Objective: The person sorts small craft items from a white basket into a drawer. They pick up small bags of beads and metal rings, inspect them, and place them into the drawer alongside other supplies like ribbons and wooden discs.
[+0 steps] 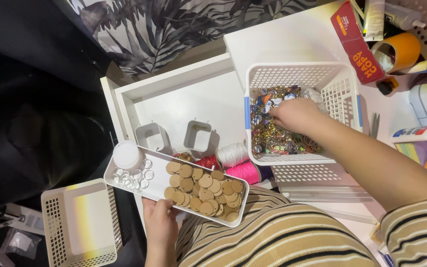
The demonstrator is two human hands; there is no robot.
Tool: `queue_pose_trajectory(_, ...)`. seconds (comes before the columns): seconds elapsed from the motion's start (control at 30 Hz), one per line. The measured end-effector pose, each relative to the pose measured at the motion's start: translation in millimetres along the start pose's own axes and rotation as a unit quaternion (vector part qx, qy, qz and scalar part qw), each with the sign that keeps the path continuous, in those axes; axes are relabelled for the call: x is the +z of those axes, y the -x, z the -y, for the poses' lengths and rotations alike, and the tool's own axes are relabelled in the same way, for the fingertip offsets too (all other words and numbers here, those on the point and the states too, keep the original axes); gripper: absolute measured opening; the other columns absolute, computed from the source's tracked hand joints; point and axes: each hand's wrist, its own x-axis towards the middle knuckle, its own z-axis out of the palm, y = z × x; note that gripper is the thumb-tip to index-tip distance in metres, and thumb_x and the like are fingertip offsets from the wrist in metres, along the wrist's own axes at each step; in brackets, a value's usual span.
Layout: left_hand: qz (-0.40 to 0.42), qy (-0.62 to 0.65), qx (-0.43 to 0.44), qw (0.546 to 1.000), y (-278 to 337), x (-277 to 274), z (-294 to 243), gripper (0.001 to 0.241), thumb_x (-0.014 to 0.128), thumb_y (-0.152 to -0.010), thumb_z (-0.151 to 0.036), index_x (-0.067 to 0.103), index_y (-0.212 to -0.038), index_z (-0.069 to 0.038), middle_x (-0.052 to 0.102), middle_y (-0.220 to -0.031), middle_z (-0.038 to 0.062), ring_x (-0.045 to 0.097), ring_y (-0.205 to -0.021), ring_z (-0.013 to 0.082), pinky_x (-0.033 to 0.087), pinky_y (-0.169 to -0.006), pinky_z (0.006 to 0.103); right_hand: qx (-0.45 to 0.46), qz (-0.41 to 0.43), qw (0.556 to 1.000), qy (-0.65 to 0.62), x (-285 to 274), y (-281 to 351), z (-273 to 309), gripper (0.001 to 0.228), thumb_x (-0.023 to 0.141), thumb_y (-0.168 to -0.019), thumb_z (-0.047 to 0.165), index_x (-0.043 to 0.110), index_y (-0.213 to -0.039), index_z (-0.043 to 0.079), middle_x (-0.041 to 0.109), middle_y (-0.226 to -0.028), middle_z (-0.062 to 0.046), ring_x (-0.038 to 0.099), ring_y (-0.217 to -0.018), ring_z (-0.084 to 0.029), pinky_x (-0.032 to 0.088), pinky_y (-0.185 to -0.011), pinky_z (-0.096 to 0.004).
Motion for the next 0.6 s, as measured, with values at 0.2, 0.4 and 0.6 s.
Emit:
queue_pose_trajectory(0.2, 0.007, 0.027, -0.023, 0.999, 10, 10, -13, 0.077, 0.03, -0.067, 0.009, 0.028, -0.139, -0.02, 0.054, -0.12, 0.018, 0.055, -0.092, 0.0326, 0.047, -0.06, 0.0436, 0.006, 0.043, 0.999, 0.016, 7, -5, -1, 0.026, 0.048, -0.086, 0.024, 0.056, -0.111, 0.022, 0.067, -0.089, -0.004, 0.065, -0.08, -0.028, 0.053, -0.057, -0.04)
queue_pose_trajectory(0.4, -0.005, -0.023, 0.028, 0.999, -5, 0, 7, 0.057, 0.042, -0.062, 0.003, 0.041, -0.118, -0.005, 0.059, -0.105, 0.016, 0.055, -0.08, 0.0253, 0.048, -0.054, 0.0348, -0.004, 0.032, 0.999, -0.027, 11, -6, -7, 0.022, 0.055, -0.081, 0.032, 0.056, -0.094, 0.014, 0.066, -0.088, -0.009, 0.063, -0.084, -0.029, 0.049, -0.064, -0.043)
queue_pose_trajectory(0.6, 0.052, 0.011, 0.065, 0.996, -3, 9, 2, 0.052, 0.05, -0.063, 0.001, 0.049, -0.115, -0.005, 0.064, -0.098, 0.011, 0.06, -0.083, 0.0201, 0.053, -0.049, 0.0354, 0.002, 0.02, 0.989, -0.147, -35, 26, -12, 0.011, 0.058, -0.07, 0.025, 0.056, -0.075, 0.015, 0.065, -0.067, -0.004, 0.056, -0.064, -0.019, 0.04, -0.06, -0.033)
